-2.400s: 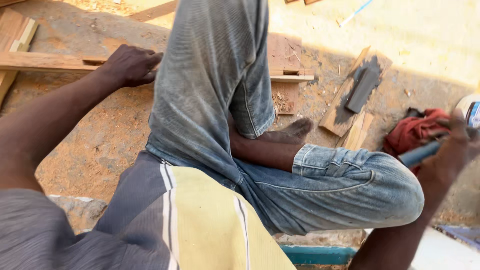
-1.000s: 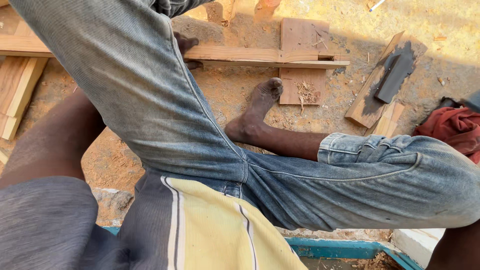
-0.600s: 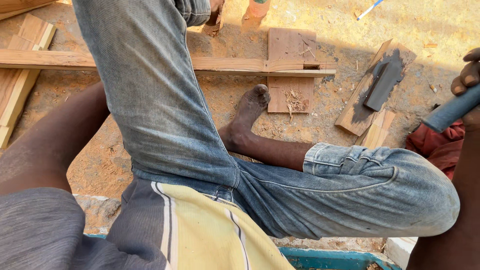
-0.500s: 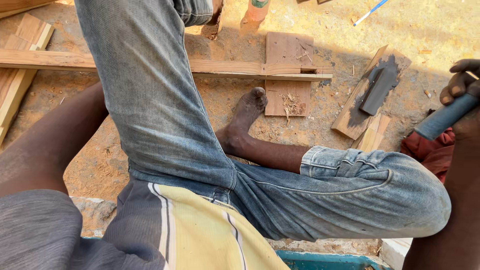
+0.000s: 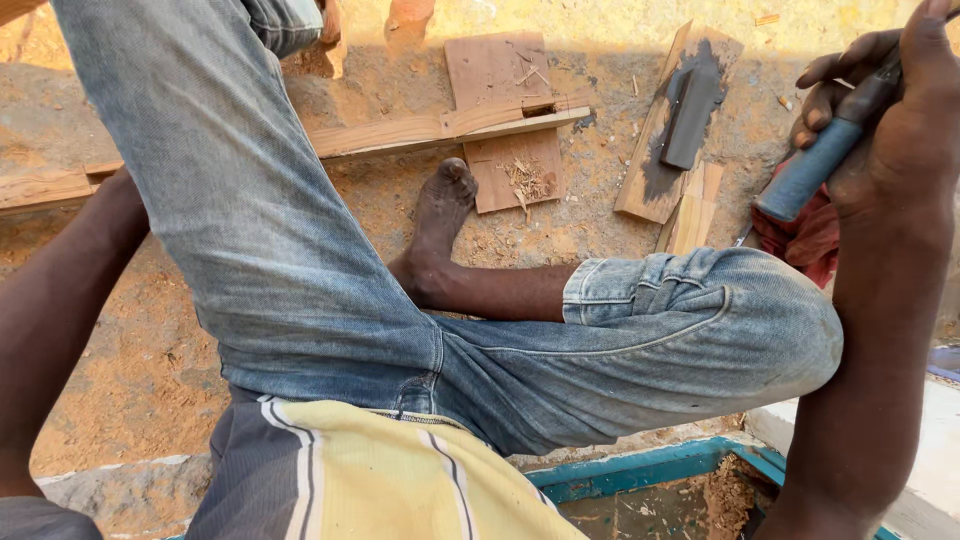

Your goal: The person sharpens a chisel using a sharpening stone and a hammer. They rub the chisel blade on the stone, then repeatedly strike the chisel's handle with a hammer while holding the stone.

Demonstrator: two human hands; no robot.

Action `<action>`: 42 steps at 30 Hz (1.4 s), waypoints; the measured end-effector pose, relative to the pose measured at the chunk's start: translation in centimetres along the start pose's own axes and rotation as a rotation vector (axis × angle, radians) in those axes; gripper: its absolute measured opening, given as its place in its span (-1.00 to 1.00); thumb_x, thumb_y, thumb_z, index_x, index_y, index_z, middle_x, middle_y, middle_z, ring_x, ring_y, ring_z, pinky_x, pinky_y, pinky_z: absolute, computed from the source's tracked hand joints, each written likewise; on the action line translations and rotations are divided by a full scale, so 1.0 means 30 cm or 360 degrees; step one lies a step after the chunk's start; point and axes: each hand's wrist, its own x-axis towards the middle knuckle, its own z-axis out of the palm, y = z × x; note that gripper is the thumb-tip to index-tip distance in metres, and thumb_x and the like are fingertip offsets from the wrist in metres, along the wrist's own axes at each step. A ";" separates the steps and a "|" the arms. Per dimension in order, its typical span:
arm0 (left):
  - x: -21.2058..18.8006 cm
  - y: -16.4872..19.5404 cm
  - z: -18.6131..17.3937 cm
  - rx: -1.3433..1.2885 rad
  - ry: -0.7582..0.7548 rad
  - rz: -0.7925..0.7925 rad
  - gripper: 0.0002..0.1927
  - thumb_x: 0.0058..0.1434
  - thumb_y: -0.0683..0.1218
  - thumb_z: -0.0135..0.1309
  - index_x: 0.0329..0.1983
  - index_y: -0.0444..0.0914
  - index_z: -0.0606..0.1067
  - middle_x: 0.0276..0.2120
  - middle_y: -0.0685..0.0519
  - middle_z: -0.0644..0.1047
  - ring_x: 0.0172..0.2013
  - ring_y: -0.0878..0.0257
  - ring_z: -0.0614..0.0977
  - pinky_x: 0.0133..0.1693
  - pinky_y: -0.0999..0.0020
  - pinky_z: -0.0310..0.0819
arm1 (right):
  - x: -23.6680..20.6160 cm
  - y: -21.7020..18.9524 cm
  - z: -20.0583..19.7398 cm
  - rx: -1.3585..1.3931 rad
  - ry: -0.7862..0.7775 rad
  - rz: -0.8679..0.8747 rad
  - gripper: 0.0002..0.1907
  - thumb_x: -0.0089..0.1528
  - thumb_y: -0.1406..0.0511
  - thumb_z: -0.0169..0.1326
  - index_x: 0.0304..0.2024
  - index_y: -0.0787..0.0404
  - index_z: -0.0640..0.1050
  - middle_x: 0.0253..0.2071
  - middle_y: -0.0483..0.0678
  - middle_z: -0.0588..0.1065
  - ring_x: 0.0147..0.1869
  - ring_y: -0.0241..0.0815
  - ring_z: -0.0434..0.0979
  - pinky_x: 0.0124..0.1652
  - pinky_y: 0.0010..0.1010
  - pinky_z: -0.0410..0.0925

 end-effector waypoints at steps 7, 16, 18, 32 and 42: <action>-0.117 -0.132 0.124 0.0097 -0.0205 -0.0383 -0.51 0.09 0.11 0.41 -0.03 -0.27 0.62 0.00 -0.17 0.66 -0.03 -0.08 0.67 0.09 -0.01 0.52 | -0.007 -0.042 0.077 -0.0182 0.0106 0.0106 -0.48 0.67 0.03 -0.15 -0.17 0.33 0.41 -0.26 0.20 0.41 -0.32 -0.12 0.41 -0.28 -0.26 0.32; -0.163 -0.073 0.008 0.0418 -0.0604 -0.0409 -0.35 0.17 0.19 0.22 0.31 -0.12 0.48 0.18 0.02 0.60 0.13 0.07 0.65 0.25 0.06 0.51 | -0.227 -0.011 0.331 0.0312 0.0242 0.0375 -0.49 0.64 0.07 -0.08 -0.27 0.32 0.41 -0.22 0.23 0.46 -0.30 -0.09 0.46 -0.32 -0.28 0.38; -0.182 -0.051 -0.043 0.0540 -0.0445 -0.0373 -0.14 0.07 0.25 0.27 0.41 -0.14 0.38 0.34 0.00 0.44 0.23 0.03 0.55 0.27 0.01 0.41 | -0.252 0.115 0.400 0.0494 0.0399 0.0372 -0.50 0.60 0.05 -0.06 -0.30 0.30 0.39 -0.24 0.21 0.46 -0.31 -0.10 0.47 -0.36 -0.28 0.39; 0.032 0.432 -0.351 0.0300 0.0472 0.0320 -0.16 0.29 0.00 0.35 0.52 -0.11 0.15 0.43 -0.29 0.21 0.48 -0.05 0.26 0.42 0.01 0.30 | -0.154 0.535 0.686 0.1059 0.0670 0.0840 -0.69 0.44 0.19 -0.02 -0.21 0.35 0.47 -0.25 0.16 0.53 -0.23 -0.09 0.57 -0.25 -0.13 0.51; 0.274 1.024 0.041 -0.0354 0.0374 0.2122 -0.55 0.21 -0.01 0.18 0.18 -0.05 0.46 0.12 -0.01 0.56 0.10 0.06 0.59 0.11 0.06 0.50 | -0.253 0.497 0.659 -0.0368 0.0107 -0.0100 -0.59 0.49 0.12 0.04 0.21 0.31 0.45 0.08 0.10 0.48 0.19 -0.03 0.54 0.18 -0.27 0.45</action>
